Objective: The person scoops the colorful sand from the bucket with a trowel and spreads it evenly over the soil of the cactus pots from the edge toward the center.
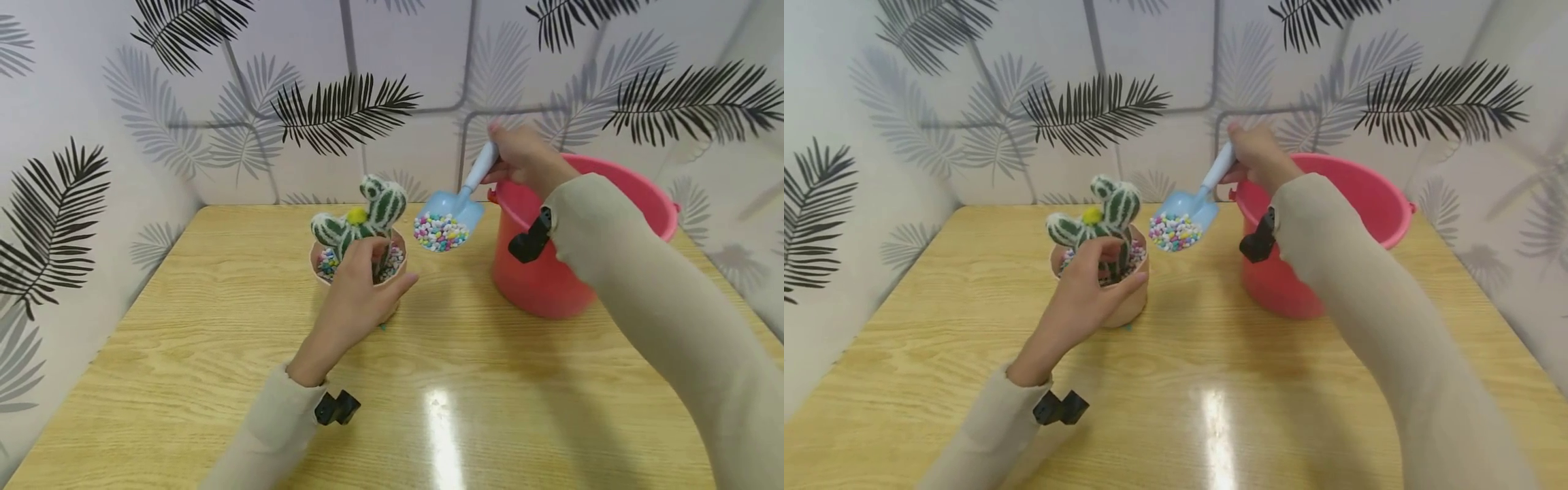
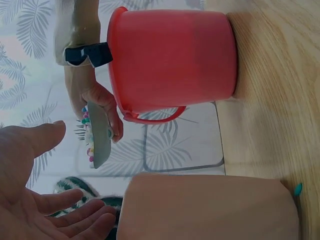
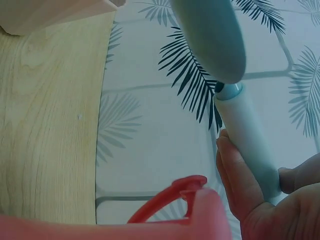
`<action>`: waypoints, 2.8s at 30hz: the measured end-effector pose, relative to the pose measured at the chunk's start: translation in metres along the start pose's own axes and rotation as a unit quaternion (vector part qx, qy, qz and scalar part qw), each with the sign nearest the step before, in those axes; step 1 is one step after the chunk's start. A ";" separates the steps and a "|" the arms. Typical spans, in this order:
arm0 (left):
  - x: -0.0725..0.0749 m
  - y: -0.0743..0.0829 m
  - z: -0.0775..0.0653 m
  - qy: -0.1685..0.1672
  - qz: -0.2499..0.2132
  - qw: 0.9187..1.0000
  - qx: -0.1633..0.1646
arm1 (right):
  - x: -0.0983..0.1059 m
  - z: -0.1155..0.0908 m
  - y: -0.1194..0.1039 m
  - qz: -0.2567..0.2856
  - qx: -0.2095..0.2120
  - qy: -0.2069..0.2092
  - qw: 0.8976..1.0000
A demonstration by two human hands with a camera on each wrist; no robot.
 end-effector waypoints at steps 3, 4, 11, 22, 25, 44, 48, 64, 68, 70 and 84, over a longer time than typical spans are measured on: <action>0.005 -0.002 -0.004 0.007 0.000 1.000 0.004 | -0.005 0.003 0.000 0.002 0.002 -0.004 1.000; 0.007 -0.003 -0.006 0.011 0.000 1.000 0.006 | -0.007 0.003 0.001 -0.002 0.003 -0.003 1.000; 0.025 -0.014 -0.015 0.065 -0.021 0.997 -0.028 | -0.015 0.009 0.005 -0.023 -0.001 0.004 1.000; 0.051 -0.040 -0.022 0.089 -0.008 0.996 -0.005 | -0.026 0.012 0.003 -0.033 0.001 -0.002 0.999; 0.052 -0.050 -0.020 0.075 -0.007 0.997 -0.006 | -0.027 0.014 0.002 -0.037 0.000 -0.003 0.999; 0.064 -0.092 0.008 -0.095 -0.068 0.990 0.073 | -0.043 0.020 0.000 -0.037 0.003 -0.038 0.999; 0.062 -0.091 0.008 -0.089 -0.035 0.994 0.056 | -0.042 0.020 0.001 -0.038 0.001 -0.034 0.999; 0.070 -0.094 0.017 -0.130 -0.019 0.989 0.065 | -0.042 0.026 -0.001 -0.048 -0.008 -0.029 0.998; 0.071 -0.093 0.020 -0.149 0.026 0.985 0.081 | -0.042 0.027 -0.001 -0.053 -0.011 -0.028 0.998; 0.069 -0.088 0.018 -0.143 0.056 0.984 0.086 | -0.040 0.028 -0.001 -0.053 -0.010 -0.027 0.998; 0.065 -0.080 0.009 -0.088 0.081 0.988 0.099 | -0.042 0.029 0.001 -0.022 0.000 -0.034 0.999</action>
Point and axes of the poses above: each hand's wrist, its own z-axis towards the middle knuckle, its own x-axis out of the back of the hand, y = z × x, the point moved 4 cm from there along z, towards the middle knuckle, and after that the axes turned 13 degrees about -z, right-handed, at the moved point
